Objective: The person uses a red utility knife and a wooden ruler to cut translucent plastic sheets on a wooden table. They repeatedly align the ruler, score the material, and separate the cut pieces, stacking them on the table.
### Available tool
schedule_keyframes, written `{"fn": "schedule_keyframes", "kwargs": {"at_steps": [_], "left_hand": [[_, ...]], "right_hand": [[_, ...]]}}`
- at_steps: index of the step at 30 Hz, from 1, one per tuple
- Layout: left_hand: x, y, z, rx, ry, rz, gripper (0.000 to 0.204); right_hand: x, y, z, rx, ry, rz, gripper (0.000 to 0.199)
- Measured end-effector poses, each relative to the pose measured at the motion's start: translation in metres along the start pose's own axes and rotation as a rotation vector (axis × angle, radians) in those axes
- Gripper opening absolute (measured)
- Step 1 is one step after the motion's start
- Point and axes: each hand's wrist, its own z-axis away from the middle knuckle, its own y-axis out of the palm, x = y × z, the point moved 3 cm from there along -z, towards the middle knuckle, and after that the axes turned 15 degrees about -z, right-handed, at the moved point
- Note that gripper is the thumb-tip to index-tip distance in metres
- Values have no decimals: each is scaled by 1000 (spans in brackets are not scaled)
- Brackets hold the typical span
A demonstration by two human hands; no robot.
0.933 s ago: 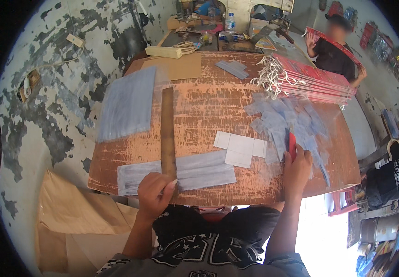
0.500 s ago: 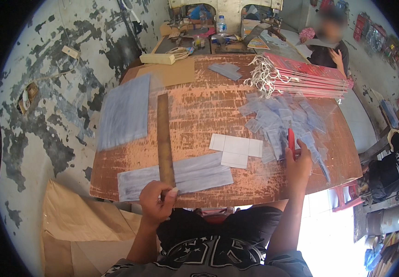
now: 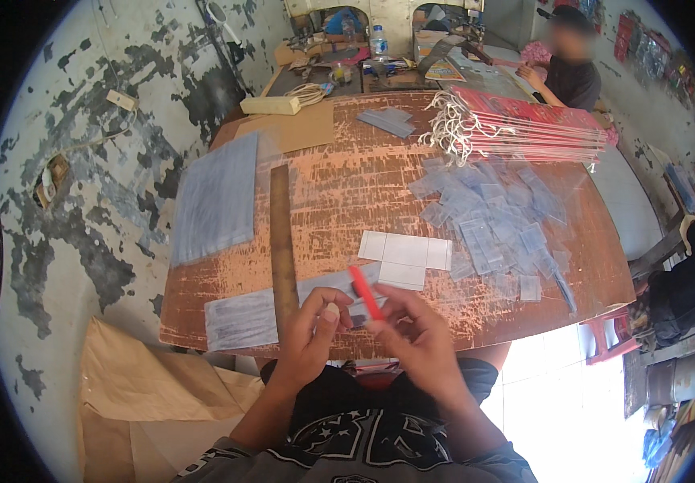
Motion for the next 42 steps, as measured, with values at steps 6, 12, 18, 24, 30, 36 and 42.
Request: {"fn": "schedule_keyframes", "kwargs": {"at_steps": [6,12,18,24,30,36,42], "left_hand": [[3,-4,2,-81,-21,-54,31],[4,-12,7,-82,23,-153,32],[-10,-10,7,31,-68,-113,31],[-10,-11,6,52,-77,-304,36],[4,-4,11,144,-229,-213,37],[10,1,11,141,-236,-159,37],[3,1,8,114,-201,-194,37]], "right_hand": [[-3,27,12,116,65,109,54],[-5,29,10,226,-82,269,55],[-10,39,8,248,-128,514,53],[-15,39,10,155,-131,654,45],[-23,37,10,125,-78,841,31],[-28,34,10,121,-86,858,25],[-29,33,9,122,-74,850,22]]}}
